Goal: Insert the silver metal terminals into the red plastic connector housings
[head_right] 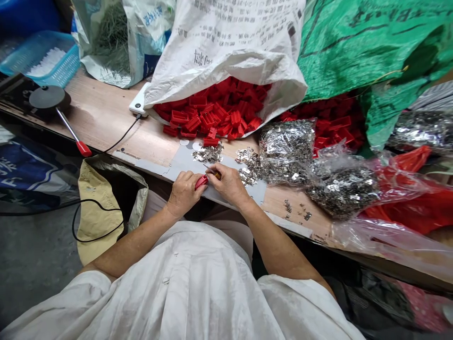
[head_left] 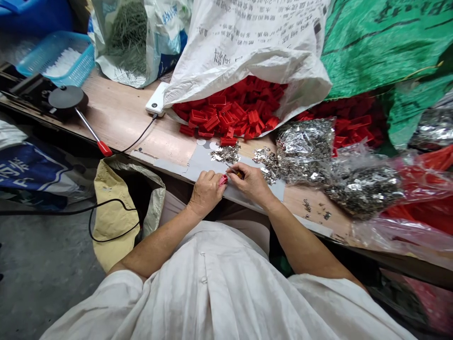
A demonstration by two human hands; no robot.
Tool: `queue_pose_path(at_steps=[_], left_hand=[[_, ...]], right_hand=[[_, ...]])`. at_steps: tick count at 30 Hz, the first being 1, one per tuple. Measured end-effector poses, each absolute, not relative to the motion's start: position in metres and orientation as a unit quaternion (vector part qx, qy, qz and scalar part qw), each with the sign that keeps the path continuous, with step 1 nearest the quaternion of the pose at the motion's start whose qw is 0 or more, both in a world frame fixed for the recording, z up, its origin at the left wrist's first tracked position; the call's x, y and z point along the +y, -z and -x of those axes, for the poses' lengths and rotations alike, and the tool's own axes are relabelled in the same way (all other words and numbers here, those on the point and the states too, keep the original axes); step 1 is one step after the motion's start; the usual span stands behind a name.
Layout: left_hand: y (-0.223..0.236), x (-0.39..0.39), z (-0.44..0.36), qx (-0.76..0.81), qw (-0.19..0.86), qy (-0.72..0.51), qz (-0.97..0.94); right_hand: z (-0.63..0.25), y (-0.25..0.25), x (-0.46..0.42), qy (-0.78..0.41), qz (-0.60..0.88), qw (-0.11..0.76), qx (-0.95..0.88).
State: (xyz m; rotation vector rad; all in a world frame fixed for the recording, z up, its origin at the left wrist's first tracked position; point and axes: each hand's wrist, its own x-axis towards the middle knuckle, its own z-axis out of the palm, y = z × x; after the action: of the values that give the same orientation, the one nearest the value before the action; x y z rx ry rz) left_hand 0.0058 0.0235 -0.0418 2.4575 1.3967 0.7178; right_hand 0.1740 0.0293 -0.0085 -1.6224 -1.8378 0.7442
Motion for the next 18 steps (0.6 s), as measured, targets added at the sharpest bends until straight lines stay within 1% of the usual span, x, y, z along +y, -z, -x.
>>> queue_pose_path(at_steps=[4,8,12,15,18], left_hand=[[0.042,0.024,-0.006,0.477,0.116,-0.251,-0.834],[0.045,0.023,-0.005,0.474,0.126,-0.262,-0.831],[0.05,0.02,0.0,0.444,0.185,-0.305,-0.822],[0.052,0.017,0.003,0.421,0.258,-0.329,-0.805],[0.053,0.016,0.005,0.408,0.302,-0.336,-0.793]], right_hand=[[-0.171,0.003,0.03,-0.265,0.604,0.257,-0.706],[-0.167,0.002,0.029,-0.214,0.592,0.225,-0.744],[-0.162,0.005,0.026,-0.147,0.59,0.191,-0.771],[-0.161,0.006,0.021,-0.147,0.596,0.203,-0.763],[-0.164,0.007,0.015,-0.187,0.617,0.235,-0.727]])
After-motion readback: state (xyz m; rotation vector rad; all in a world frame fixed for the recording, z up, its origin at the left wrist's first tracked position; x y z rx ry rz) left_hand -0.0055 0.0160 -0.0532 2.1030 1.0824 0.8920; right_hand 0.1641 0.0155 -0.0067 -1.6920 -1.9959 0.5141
